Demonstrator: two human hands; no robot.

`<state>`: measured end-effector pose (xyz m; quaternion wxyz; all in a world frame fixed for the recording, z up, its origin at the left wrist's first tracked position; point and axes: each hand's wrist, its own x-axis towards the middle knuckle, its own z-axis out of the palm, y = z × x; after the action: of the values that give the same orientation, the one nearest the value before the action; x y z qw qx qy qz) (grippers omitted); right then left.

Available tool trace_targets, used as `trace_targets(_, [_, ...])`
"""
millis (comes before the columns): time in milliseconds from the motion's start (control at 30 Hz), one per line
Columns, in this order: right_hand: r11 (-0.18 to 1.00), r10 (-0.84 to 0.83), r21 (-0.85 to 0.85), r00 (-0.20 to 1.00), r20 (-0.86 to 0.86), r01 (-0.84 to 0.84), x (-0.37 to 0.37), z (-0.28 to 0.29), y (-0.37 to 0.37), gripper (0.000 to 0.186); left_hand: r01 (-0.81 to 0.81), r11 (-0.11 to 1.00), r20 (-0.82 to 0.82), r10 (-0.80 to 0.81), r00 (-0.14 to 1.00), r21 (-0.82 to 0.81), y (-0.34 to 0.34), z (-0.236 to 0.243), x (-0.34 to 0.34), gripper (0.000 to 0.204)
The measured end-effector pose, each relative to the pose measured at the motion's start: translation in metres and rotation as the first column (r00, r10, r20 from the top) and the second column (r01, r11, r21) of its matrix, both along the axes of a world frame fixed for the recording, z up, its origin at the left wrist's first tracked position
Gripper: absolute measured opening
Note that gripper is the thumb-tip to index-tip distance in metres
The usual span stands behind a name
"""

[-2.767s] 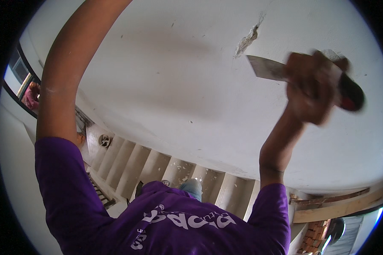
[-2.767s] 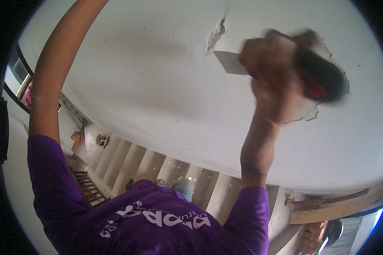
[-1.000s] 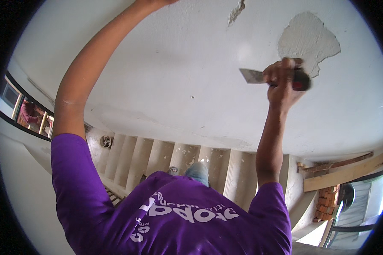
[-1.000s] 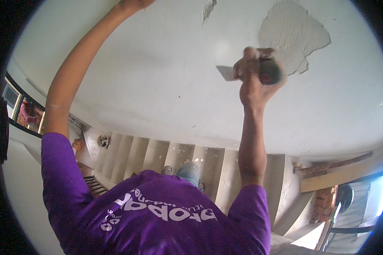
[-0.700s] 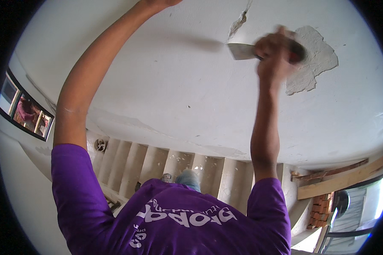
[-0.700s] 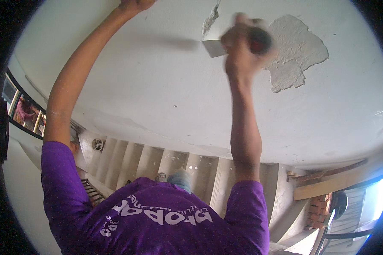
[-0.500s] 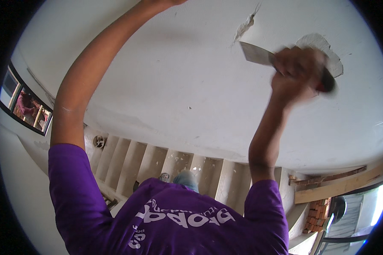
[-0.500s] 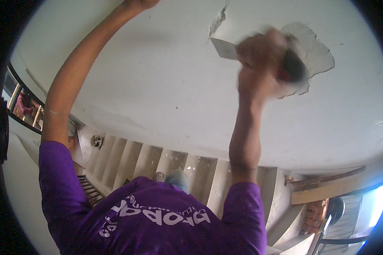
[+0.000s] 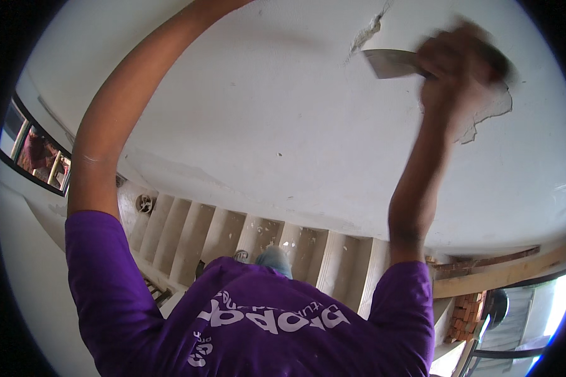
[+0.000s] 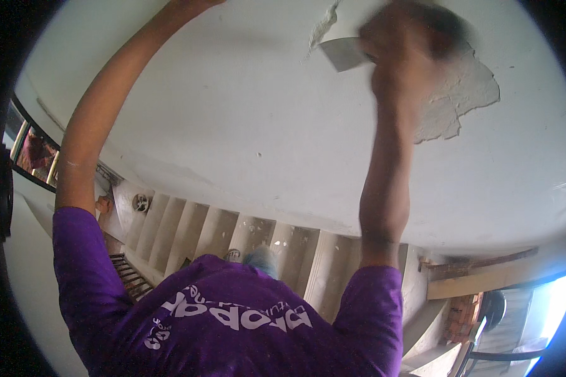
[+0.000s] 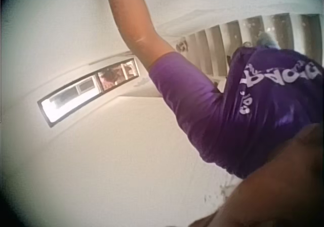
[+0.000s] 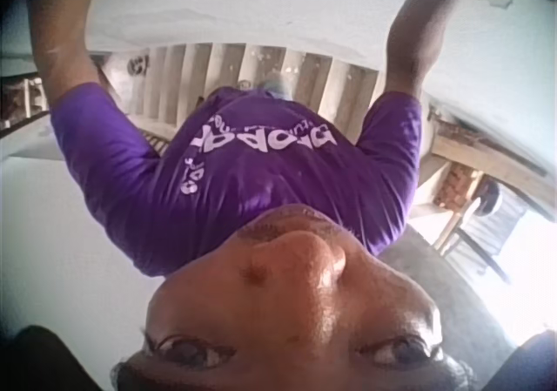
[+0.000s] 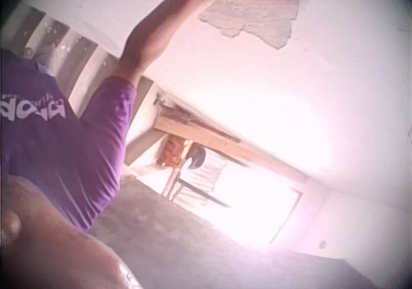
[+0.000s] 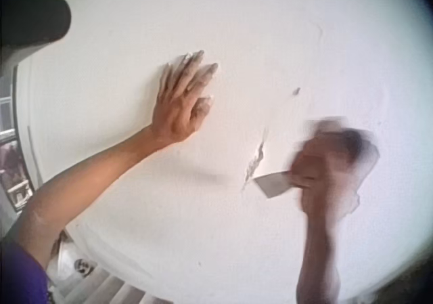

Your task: The person applies plaster to a wall using a trowel, smoothing the surface in a stairwell. They repeatedly scoop plaster from a container and spread it onto the wall, working on different sections.

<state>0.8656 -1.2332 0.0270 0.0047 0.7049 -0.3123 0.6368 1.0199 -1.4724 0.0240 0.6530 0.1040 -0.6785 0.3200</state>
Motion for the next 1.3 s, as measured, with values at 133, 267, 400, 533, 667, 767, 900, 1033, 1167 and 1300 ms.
trace_targets(133, [0.999, -0.004, 0.048, 0.999, 0.052, 0.002, -0.022, 0.023, 0.001, 0.029, 0.011, 1.0, -0.011, -0.011, 1.0, -0.006, 0.003, 0.004, 0.001, 0.055])
trace_targets(267, [0.996, -0.08, 0.039, 0.991, -0.11, 0.085, -0.017, 0.009, -0.02, 0.025, -0.009, 1.0, 0.017, 0.009, 1.0, 0.019, 0.004, -0.003, 0.005, 0.055])
trace_targets(400, [0.949, -0.316, -0.018, 0.948, -0.025, 0.316, 0.044, 0.037, 0.008, 0.029, 0.007, 1.0, 0.022, -0.007, 1.0, 0.011, 0.0, 0.001, 0.006, 0.056])
trace_targets(533, [0.945, -0.073, 0.326, 0.99, 0.117, 0.031, -0.014, 0.01, -0.029, 0.018, 0.018, 1.0, 0.031, -0.019, 0.999, 0.02, -0.001, -0.003, 0.001, 0.055])
trace_targets(667, [0.988, -0.154, 0.059, 0.935, 0.32, 0.143, 0.036, 0.011, -0.043, 0.019, 0.002, 1.0, -0.003, -0.002, 1.0, 0.006, -0.003, -0.003, 0.007, 0.055])
trace_targets(767, [0.96, -0.256, 0.096, 0.962, -0.091, 0.264, 0.022, 0.009, -0.037, 0.017, 0.025, 1.0, 0.0, -0.025, 1.0, -0.019, 0.002, -0.002, 0.003, 0.055])
trace_targets(900, [0.995, -0.095, 0.018, 0.995, -0.004, 0.095, 0.006, 0.039, -0.012, 0.024, 0.046, 0.998, -0.022, -0.047, 0.999, -0.04, 0.005, 0.006, 0.004, 0.055])
trace_targets(1033, [0.957, -0.206, 0.194, 0.976, -0.072, 0.216, -0.013, 0.007, -0.056, 0.016, 0.04, 0.999, 0.011, -0.039, 0.999, -0.002, 0.005, -0.001, 0.005, 0.056])
trace_targets(1167, [0.993, -0.106, 0.058, 0.989, 0.103, 0.101, 0.035, 0.03, -0.011, 0.018, 0.001, 1.0, -0.002, -0.001, 1.0, -0.024, 0.001, 0.001, 0.007, 0.055])
trace_targets(1300, [0.991, -0.101, 0.076, 0.993, -0.065, 0.106, 0.013, 0.016, -0.037, 0.017, -0.006, 1.0, 0.011, 0.006, 1.0, -0.019, 0.001, -0.004, 0.005, 0.056])
